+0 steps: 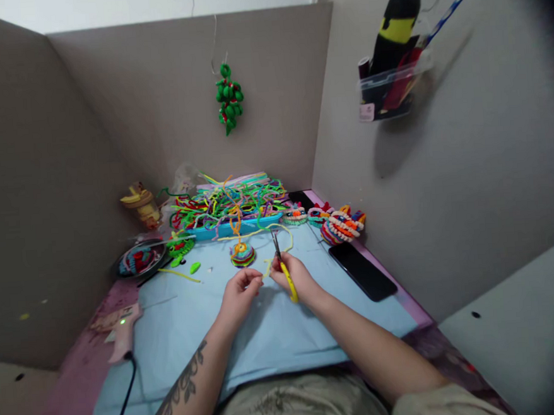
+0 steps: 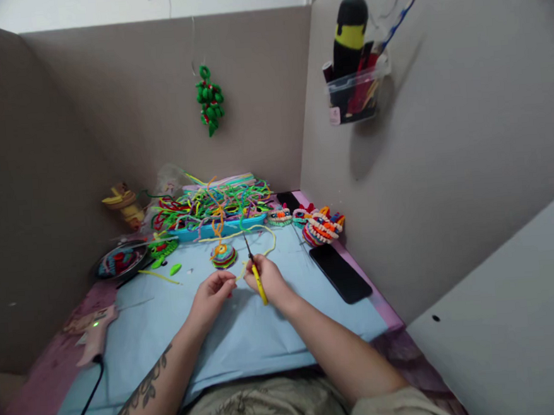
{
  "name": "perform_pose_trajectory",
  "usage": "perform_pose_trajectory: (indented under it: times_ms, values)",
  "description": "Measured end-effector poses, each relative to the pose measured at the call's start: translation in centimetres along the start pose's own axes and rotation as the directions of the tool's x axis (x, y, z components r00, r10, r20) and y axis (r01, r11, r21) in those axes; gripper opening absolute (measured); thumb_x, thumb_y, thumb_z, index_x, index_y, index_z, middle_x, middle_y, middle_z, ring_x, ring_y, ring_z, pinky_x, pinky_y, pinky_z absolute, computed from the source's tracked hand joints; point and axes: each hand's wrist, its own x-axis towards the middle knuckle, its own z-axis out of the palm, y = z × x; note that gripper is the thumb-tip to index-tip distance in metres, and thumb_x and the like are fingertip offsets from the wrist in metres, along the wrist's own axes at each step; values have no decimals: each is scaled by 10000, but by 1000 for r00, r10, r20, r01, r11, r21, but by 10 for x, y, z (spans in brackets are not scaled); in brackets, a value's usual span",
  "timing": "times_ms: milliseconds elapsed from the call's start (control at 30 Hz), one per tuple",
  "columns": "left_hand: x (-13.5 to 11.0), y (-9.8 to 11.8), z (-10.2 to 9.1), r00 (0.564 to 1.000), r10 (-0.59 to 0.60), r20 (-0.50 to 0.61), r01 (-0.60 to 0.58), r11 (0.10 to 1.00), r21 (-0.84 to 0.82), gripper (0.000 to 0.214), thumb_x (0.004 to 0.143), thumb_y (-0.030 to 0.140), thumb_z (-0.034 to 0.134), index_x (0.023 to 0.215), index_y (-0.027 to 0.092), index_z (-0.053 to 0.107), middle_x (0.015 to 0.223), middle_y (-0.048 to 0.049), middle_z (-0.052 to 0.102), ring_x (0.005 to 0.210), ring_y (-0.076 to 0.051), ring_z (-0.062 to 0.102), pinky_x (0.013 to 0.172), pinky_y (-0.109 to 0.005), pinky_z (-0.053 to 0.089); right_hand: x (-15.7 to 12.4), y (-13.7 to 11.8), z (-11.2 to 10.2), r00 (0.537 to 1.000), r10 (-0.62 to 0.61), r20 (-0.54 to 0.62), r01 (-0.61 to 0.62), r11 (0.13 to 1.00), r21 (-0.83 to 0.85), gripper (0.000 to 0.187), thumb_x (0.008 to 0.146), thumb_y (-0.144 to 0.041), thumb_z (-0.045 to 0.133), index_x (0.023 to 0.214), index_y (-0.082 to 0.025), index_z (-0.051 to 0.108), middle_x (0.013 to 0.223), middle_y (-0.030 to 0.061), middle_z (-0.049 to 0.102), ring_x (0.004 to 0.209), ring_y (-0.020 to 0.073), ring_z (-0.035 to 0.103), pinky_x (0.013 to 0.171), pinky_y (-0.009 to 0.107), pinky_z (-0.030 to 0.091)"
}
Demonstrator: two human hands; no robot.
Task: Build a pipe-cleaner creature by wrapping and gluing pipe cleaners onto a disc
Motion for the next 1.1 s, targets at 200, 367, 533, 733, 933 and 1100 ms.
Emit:
perform_pose_trajectory:
  times_ms: [200,367,533,733,933,1100]
  values:
    - [3,0,-9,989,-97,-111,71,972,-222,295,611,351,704,805,156,597,665,15,596,612,-107,550,553,-204,409,5,-7,-30,981,-95,-170,66,983,-169,176,650,-312,569,739,-196,471,652,-13,551,605,139,553,599,259,435]
    - [7,0,-17,972,-199,-125,132,901,-413,343,561,311,749,815,158,575,655,42,568,597,-79,532,559,-191,411,12,-12,-67,953,-124,-276,82,984,-159,249,632,-338,609,770,-194,461,688,-8,547,623,144,558,638,283,451]
    - [7,-1,-20,973,-204,-110,133,881,-455,344,577,305,751,834,156,578,668,44,566,600,-69,524,569,-187,415,18,-5,-76,943,-156,-294,130,986,-105,278,592,-276,636,777,-202,443,732,-17,524,665,138,558,665,282,456]
    - [5,0,-19,970,-220,-103,150,875,-461,368,561,308,765,837,148,581,673,34,584,596,-72,534,566,-187,416,17,-7,-70,952,-140,-272,127,990,-64,261,611,-303,648,770,-210,463,714,-18,543,655,139,562,682,296,455]
    - [4,-1,-20,972,-215,-96,148,874,-462,364,561,308,766,832,148,583,675,28,593,606,-76,534,560,-183,414,17,-1,-73,953,-141,-268,103,983,-151,315,595,-368,686,756,-205,471,611,-46,490,559,126,493,573,262,409]
    - [5,-2,-21,971,-216,-99,154,888,-434,365,563,325,749,838,156,579,684,30,583,624,-89,542,576,-195,417,19,7,-76,948,-201,-247,107,932,-346,212,648,-331,618,775,-191,521,662,-19,540,604,146,518,584,263,408]
